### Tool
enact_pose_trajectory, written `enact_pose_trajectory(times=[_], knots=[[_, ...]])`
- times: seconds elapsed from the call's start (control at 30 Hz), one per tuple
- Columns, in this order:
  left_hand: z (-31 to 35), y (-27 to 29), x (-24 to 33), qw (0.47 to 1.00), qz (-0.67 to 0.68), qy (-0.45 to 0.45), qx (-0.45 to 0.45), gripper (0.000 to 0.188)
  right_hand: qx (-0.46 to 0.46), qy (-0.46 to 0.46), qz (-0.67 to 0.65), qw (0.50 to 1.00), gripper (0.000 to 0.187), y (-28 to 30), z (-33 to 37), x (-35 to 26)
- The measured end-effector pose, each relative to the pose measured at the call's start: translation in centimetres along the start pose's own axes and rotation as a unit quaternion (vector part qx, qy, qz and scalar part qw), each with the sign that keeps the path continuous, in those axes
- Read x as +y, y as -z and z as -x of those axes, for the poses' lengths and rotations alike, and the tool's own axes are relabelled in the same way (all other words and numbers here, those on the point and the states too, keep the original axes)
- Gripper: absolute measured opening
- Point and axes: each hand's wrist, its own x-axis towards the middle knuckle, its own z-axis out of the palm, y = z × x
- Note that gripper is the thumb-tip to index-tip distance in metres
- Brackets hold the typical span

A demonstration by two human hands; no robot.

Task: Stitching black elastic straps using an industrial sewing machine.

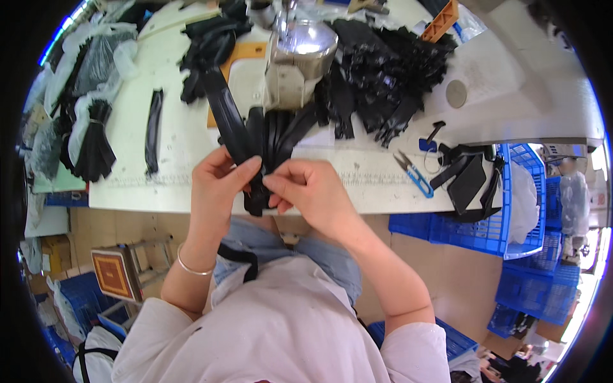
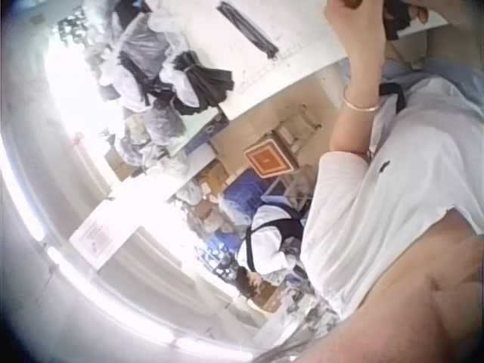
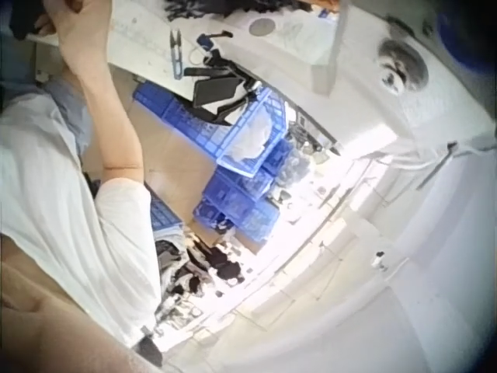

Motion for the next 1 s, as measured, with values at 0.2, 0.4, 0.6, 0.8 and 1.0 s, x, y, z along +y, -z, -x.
enact_pose_trajectory(times=[0.2, 0.4, 0.6, 0.8, 1.0], knots=[[-3.8, -0.2, 3.8, 0.996, 0.080, -0.032, -0.010, 0.019, 0.052, 0.052, 0.028, 0.997, 0.016, -0.5, 1.9, -1.3], [-5.4, -1.6, 6.3, 0.994, 0.058, -0.016, -0.095, 0.020, 0.122, 0.112, 0.096, 0.982, 0.015, -0.3, 3.2, -2.2], [-5.7, -2.4, 7.1, 0.992, 0.037, 0.038, -0.116, 0.018, 0.125, 0.144, 0.103, 0.976, 0.012, -0.5, 3.7, -2.2], [-5.9, -2.8, 7.2, 0.990, 0.040, 0.062, -0.124, 0.016, 0.136, 0.138, 0.050, 0.980, 0.012, -1.0, 4.4, -2.1], [-6.3, -2.6, 7.0, 0.991, 0.048, 0.058, -0.110, 0.015, 0.131, 0.150, 0.050, 0.979, 0.011, -1.5, 4.1, -2.1]])
